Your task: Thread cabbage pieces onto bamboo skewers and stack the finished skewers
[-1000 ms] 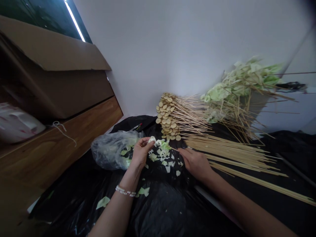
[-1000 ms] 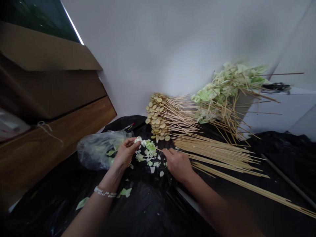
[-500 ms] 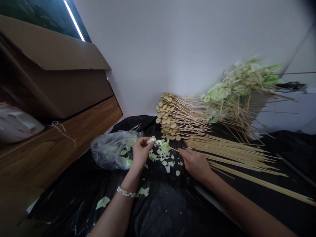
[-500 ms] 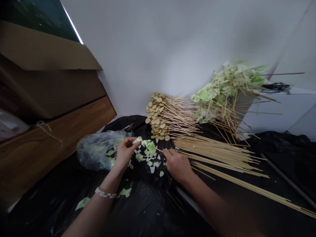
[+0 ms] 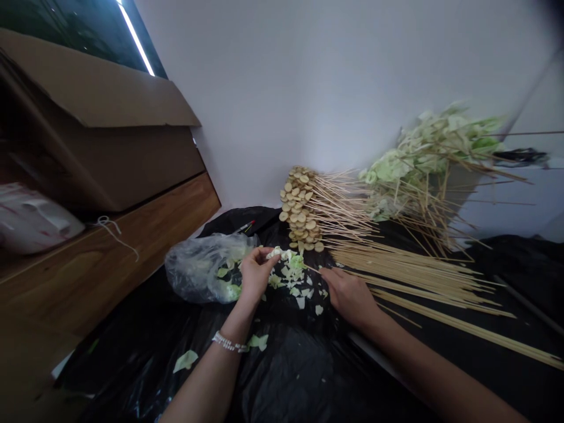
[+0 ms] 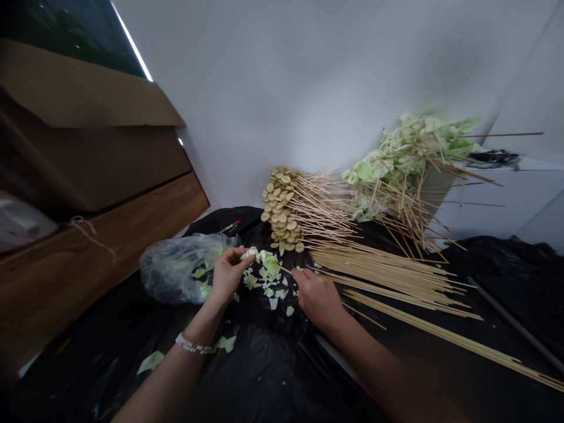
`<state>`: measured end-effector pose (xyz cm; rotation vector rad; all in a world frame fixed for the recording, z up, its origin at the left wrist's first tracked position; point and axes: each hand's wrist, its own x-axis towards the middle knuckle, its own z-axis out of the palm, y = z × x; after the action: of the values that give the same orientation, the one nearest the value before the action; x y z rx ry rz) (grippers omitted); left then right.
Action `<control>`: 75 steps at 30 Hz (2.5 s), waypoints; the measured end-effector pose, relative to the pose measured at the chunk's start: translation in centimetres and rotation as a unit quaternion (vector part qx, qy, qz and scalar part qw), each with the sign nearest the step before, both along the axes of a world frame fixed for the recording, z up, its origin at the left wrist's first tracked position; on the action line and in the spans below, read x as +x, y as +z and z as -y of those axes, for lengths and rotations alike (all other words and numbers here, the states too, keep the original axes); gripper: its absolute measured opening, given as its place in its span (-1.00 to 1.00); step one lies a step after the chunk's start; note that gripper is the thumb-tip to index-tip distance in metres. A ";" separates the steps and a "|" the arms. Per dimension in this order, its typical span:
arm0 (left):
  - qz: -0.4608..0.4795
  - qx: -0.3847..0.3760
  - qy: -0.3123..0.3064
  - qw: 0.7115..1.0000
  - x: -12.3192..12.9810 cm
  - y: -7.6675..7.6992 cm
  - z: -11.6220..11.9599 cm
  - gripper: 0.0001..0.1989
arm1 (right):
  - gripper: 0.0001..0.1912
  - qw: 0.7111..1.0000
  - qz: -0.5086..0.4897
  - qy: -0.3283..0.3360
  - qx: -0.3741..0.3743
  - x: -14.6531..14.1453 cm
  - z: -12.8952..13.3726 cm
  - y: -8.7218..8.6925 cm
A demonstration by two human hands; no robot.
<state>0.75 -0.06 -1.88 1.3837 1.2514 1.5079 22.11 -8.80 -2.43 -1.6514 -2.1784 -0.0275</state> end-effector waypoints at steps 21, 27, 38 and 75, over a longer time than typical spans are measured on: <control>0.113 -0.028 -0.071 0.991 0.8 0.7 0.9 -0.70 | -0.72 0.993 -0.104 0.057 -0.006 0.2 -0.8 -0.9; 0.094 0.000 -0.039 0.995 0.8 0.7 0.7 -0.73 | -0.71 0.994 -0.090 0.053 0.031 0.1 -0.6 -0.8; 0.056 0.035 -0.023 0.998 0.9 0.7 0.9 -0.79 | -0.68 0.998 -0.013 0.012 0.057 0.0 0.3 0.2; 0.082 0.020 -0.028 0.996 1.7 1.3 1.7 -0.81 | -0.65 0.994 -0.091 0.027 0.053 -0.3 0.3 0.1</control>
<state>2.47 -1.75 -0.57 1.2821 1.0793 1.5811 21.80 -9.12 -2.36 -1.4754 -2.0473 0.0226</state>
